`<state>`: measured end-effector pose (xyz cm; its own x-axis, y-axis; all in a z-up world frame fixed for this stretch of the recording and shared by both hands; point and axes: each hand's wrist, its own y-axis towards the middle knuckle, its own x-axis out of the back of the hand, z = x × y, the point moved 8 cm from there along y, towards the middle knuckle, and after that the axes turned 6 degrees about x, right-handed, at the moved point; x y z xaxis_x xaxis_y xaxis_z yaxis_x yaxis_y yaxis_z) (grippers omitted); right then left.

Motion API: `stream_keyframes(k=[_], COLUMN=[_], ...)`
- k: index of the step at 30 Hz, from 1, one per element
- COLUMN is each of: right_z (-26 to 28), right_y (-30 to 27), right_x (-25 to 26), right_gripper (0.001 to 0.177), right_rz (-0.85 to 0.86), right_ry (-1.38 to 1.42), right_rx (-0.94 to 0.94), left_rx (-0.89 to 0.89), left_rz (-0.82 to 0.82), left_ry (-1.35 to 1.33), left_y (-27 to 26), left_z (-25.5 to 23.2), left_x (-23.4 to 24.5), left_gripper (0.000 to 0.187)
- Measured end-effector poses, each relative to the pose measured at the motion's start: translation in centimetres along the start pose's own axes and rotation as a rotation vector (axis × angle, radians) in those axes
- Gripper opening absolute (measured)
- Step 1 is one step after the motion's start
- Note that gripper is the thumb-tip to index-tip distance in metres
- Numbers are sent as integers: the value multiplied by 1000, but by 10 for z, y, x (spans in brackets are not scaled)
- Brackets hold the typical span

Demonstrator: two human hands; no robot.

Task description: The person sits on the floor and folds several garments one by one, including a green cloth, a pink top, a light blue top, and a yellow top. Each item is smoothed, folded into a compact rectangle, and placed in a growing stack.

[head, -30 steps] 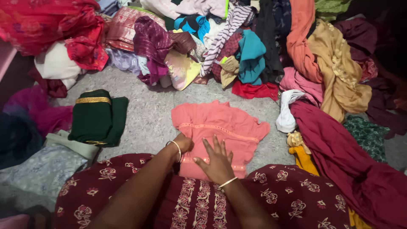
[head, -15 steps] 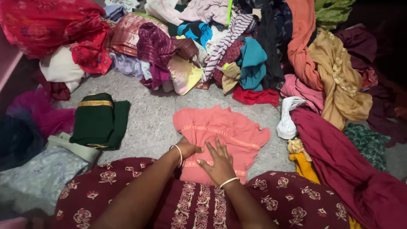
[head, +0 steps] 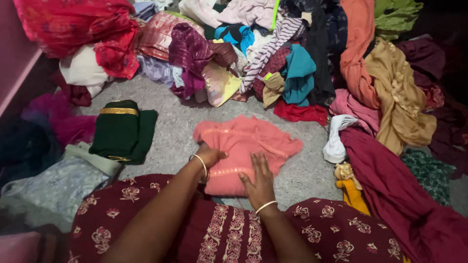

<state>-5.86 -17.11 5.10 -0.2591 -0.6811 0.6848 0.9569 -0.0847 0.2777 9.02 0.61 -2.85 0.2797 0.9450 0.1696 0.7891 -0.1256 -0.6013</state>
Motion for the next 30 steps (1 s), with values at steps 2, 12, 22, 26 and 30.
stream_keyframes(k=[2,12,22,26,30], right_z=[-3,-24,37,56,49], right_y=[0,-3,-5,-11,-7], right_x=[-3,-22,-28,-39,-40], right_gripper=[75,78,106,109,107], right_rz=[17,129,522,704,702], right_ry=[-44,-136,-465,-463,-470], right_rx=[-8,-181,-5,-9,-32], left_rx=[9,26,160,-91,-166], left_rz=[-3,-52,-51,-74,-517], left_ry=[1,53,772,973,790], left_y=[3,12,-20,-39,-85], left_z=[1,18,-8,-74,-93], left_x=[8,6,31,85,235], left_gripper=[41,42,107,88,96])
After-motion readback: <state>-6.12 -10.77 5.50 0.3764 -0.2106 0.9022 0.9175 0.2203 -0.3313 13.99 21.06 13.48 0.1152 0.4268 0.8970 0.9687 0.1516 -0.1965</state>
